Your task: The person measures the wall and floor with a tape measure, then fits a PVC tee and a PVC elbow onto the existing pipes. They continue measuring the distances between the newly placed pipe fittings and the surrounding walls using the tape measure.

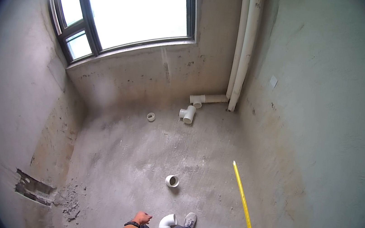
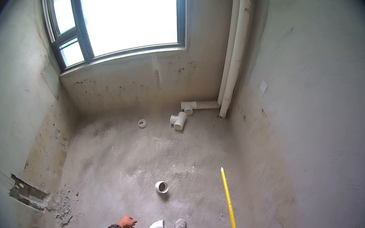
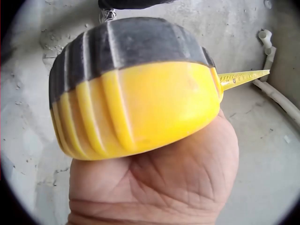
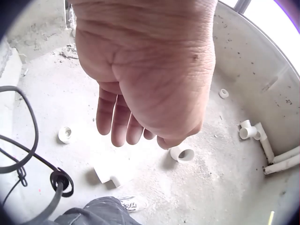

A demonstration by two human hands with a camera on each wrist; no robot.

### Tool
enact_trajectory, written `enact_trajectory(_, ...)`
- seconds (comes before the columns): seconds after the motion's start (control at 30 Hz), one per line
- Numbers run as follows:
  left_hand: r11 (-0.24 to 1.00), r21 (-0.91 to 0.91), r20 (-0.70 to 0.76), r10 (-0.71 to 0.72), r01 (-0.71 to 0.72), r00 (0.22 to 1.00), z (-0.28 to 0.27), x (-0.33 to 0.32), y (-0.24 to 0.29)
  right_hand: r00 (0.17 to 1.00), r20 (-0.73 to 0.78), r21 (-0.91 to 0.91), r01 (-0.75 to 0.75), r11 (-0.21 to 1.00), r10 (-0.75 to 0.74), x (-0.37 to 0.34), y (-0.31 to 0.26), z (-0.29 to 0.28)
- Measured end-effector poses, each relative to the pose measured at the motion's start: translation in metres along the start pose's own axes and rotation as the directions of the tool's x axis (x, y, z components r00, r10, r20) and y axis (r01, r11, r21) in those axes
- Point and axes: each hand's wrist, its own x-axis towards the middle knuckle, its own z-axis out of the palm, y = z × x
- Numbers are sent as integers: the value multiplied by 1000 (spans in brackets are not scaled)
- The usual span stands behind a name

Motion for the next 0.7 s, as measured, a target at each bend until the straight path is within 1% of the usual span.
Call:
enact_trajectory(0.03, 1000, 2, 3, -8, 8, 1000, -1, 31, -25, 998, 52, 29, 19, 999, -20, 11, -12, 7)
enact_trajectory(0.07, 1000, 8, 6, -14, 14, 1000, -6, 32, -27, 999, 13, 20, 43, 999, -44, 27, -19, 15)
enact_trajectory(0.1, 999, -47, -1, -17, 16, 1000, -9, 29, -27, 997, -25, 12, 68, 998, -68, 37, -25, 22)
enact_trajectory(0.13, 995, -102, -8, -19, 18, 1000, -9, 21, -26, 998, -27, 16, 59, 998, -59, 38, -33, 26)
enact_trajectory(0.17, 986, -158, 9, -47, 47, 999, -16, 2, -12, 998, 48, -31, 50, 998, -48, 35, -50, 32)
enact_trajectory(0.2, 987, -152, 13, -51, 52, 999, -17, 5, -12, 992, 122, -80, 46, 996, -36, 36, -62, 34)
enact_trajectory(0.27, 961, -268, 3, -71, 69, 997, -15, 6, -13, 980, 62, -174, 195, 965, -187, 73, -67, 39)
enact_trajectory(0.3, 947, -316, -21, -72, 61, 997, -14, 3, -11, 986, 27, -148, 168, 975, -165, 80, -69, 41)
enact_trajectory(0.33, 932, -354, -14, -81, 71, 997, -13, 3, -11, 991, 29, -132, 133, 982, -130, 85, -73, 43)
enact_trajectory(0.4, 908, -413, -52, -103, 73, 993, -10, -8, -6, 992, 3, -202, 126, 971, -128, 107, -76, 45)
enact_trajectory(0.43, 906, -416, -54, -109, 76, 993, -9, -7, -7, 992, 7, -206, 125, 971, -126, 118, -81, 46)
enact_trajectory(0.5, 873, -477, -47, -146, 106, 988, -6, -10, -10, 991, -19, -327, 118, 938, -131, 140, -94, 50)
enact_trajectory(0.53, 877, -468, -60, -156, 110, 986, -4, -9, -11, 991, -14, -321, 119, 939, -131, 156, -104, 52)
enact_trajectory(0.57, 882, -457, -73, -165, 114, 983, -2, -7, -12, 969, 16, -579, 210, 787, -247, 183, -111, 50)
enact_trajectory(0.6, 951, -308, -65, -24, 3, 998, -9, -15, -13, 934, 79, -782, 275, 560, -349, 203, -119, 53)
enact_trajectory(0.63, 981, -153, -34, 117, -121, 993, -18, -17, -10, 932, 82, -774, 282, 566, -352, 213, -141, 69)
enact_trajectory(0.67, 981, -145, -42, 122, -127, 992, -24, -8, 2, 964, 25, -682, 209, 700, -263, 227, -165, 86)
enact_trajectory(0.7, 969, -230, -41, 88, -95, 995, -27, 3, 17, 986, -18, -573, 125, 810, -165, 232, -194, 101)
